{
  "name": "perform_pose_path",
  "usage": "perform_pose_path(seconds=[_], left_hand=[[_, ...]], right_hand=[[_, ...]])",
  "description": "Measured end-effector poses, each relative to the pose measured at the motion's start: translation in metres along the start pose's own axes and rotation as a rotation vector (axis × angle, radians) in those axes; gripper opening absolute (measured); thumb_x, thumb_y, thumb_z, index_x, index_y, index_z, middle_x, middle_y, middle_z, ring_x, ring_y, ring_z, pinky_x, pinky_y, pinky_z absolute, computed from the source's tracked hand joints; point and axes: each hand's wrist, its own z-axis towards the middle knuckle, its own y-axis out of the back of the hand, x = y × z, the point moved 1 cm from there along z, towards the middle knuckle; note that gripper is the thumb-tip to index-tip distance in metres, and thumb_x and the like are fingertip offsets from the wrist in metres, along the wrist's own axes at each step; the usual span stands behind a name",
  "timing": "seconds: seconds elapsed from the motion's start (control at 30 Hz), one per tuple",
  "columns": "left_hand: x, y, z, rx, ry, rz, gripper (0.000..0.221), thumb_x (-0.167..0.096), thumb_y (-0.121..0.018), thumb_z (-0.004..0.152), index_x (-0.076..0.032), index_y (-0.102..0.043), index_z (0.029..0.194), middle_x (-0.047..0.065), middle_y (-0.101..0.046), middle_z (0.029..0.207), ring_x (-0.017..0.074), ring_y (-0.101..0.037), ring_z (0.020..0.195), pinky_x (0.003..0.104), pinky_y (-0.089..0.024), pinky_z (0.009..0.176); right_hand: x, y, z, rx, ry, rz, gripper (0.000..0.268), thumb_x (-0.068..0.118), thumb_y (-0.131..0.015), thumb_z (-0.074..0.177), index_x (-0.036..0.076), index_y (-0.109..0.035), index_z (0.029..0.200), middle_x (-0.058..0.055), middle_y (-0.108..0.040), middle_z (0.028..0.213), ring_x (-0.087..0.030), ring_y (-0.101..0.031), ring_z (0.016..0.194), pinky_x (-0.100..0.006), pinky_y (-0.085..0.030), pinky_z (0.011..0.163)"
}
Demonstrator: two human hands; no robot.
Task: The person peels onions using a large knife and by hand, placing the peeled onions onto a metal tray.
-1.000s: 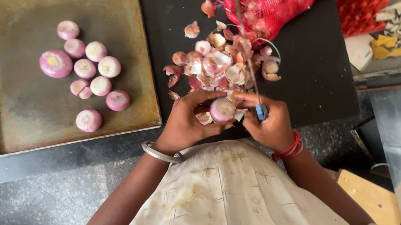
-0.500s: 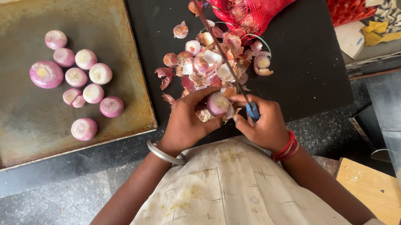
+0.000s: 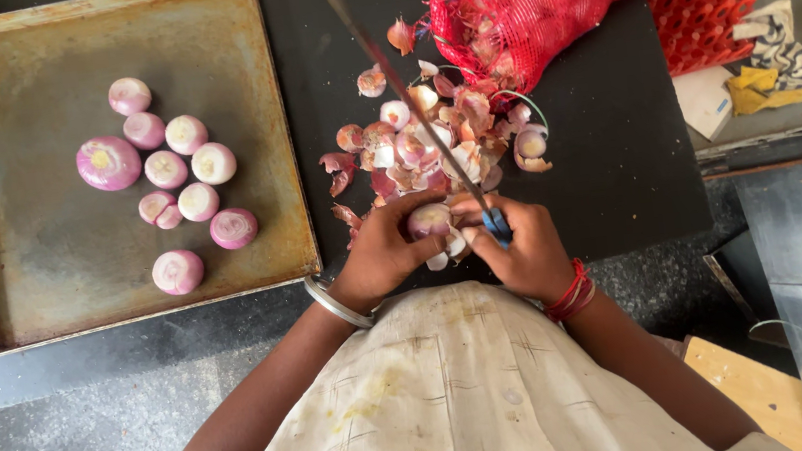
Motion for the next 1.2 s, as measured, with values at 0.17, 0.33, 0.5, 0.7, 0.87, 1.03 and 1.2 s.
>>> perform_pose_path(seconds=[0.17,0.33,0.5,0.7,0.87,1.03,1.2], left_hand=[[-0.029,0.004,0.003,-0.113,-0.104,0.303,0.060,-0.013,-0.085,0.077,0.000,-0.064,0.132,0.011,-0.078,0.102,0.0093,-0.073,0.091,0.029,-0.060,0.083],[-0.046,0.004,0.008,-0.155,-0.117,0.452,0.055,-0.015,-0.088,0.075,-0.002,-0.070,0.126,0.013,-0.079,0.096,0.0095,-0.074,0.085,0.028,-0.060,0.079],[-0.033,0.008,0.011,-0.051,-0.088,0.134,0.055,-0.006,-0.082,0.079,0.003,-0.066,0.131,0.014,-0.078,0.114,0.0133,-0.073,0.099,0.030,-0.061,0.089],[-0.017,0.001,-0.002,0.091,0.038,-0.531,0.064,0.005,-0.076,0.082,0.000,-0.046,0.139,0.015,-0.069,0.124,0.0196,-0.070,0.111,0.034,-0.058,0.098],[-0.013,-0.001,-0.009,0.081,0.059,-0.513,0.056,0.002,-0.076,0.087,0.003,-0.048,0.136,0.016,-0.068,0.123,0.0222,-0.069,0.112,0.036,-0.057,0.095],[-0.014,0.000,-0.014,0.047,0.025,-0.374,0.058,0.002,-0.075,0.087,0.003,-0.053,0.141,0.013,-0.067,0.127,0.0196,-0.069,0.115,0.034,-0.057,0.100],[-0.005,-0.004,-0.021,0.005,-0.097,-0.129,0.068,0.003,-0.084,0.081,0.002,-0.054,0.141,0.011,-0.065,0.130,0.0189,-0.068,0.117,0.035,-0.059,0.101]], right_hand=[[0.002,-0.003,0.013,-0.043,-0.085,-0.173,0.034,0.015,-0.081,0.082,0.003,-0.072,0.112,-0.011,-0.080,0.086,-0.014,-0.070,0.062,-0.029,-0.055,0.060],[-0.002,-0.001,0.021,-0.123,-0.002,-0.140,0.023,0.010,-0.080,0.082,0.003,-0.071,0.101,-0.007,-0.075,0.079,-0.008,-0.067,0.066,-0.027,-0.054,0.059],[-0.001,0.008,0.022,-0.226,-0.008,-0.221,0.017,0.009,-0.079,0.081,0.003,-0.065,0.089,-0.004,-0.065,0.066,-0.004,-0.061,0.058,-0.025,-0.051,0.056],[0.002,0.011,0.011,-0.237,-0.051,-0.231,0.017,0.009,-0.080,0.080,0.003,-0.065,0.087,-0.002,-0.058,0.059,-0.003,-0.051,0.054,-0.025,-0.044,0.051],[0.011,0.015,0.008,-0.249,-0.075,-0.255,0.014,0.007,-0.077,0.080,0.002,-0.068,0.089,-0.006,-0.054,0.056,-0.005,-0.046,0.051,-0.025,-0.041,0.050],[0.018,0.009,0.000,-0.054,0.068,0.014,0.036,0.007,-0.065,0.085,0.001,-0.067,0.120,-0.004,-0.076,0.096,-0.001,-0.060,0.076,-0.022,-0.050,0.068],[0.005,-0.007,-0.010,0.039,-0.013,-0.035,0.048,0.010,-0.073,0.082,0.000,-0.067,0.129,-0.005,-0.075,0.092,-0.002,-0.053,0.063,-0.023,-0.048,0.060]])
